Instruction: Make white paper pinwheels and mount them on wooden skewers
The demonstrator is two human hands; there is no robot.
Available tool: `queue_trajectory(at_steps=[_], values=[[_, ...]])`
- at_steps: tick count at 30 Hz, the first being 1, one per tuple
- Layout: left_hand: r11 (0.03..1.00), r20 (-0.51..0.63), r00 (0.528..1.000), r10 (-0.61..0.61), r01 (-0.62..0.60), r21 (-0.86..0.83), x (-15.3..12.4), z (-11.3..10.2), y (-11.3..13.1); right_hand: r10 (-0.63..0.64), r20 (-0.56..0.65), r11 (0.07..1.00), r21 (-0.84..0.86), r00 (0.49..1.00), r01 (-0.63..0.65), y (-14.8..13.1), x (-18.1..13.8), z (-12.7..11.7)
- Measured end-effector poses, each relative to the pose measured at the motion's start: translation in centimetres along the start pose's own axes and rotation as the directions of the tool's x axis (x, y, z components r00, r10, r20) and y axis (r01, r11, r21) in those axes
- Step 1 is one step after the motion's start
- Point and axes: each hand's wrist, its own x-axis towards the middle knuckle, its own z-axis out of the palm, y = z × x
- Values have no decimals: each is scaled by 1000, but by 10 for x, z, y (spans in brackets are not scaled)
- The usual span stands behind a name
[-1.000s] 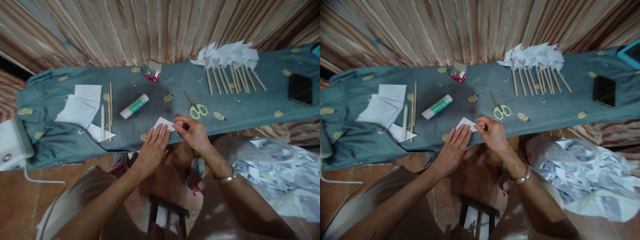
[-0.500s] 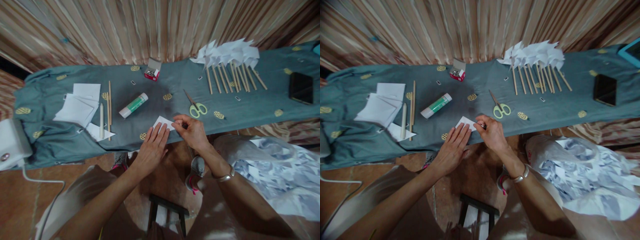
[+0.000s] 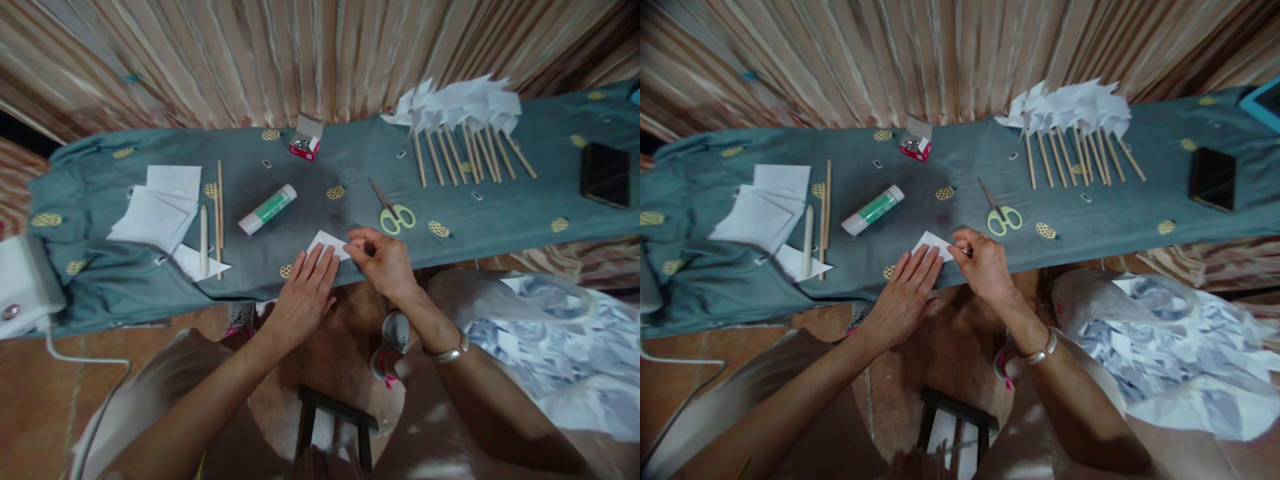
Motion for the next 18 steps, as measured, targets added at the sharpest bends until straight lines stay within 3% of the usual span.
queue_trajectory(at_steps=[6, 18], values=[[1000, 4, 1000, 1, -1, 4, 0, 0, 0, -29, -12, 999, -44, 1000, 28, -1, -2, 2], [1000, -5, 1000, 14, -14, 15, 0, 1, -1, -278, -65, 954, -134, 958, 268, 8, -18, 8]])
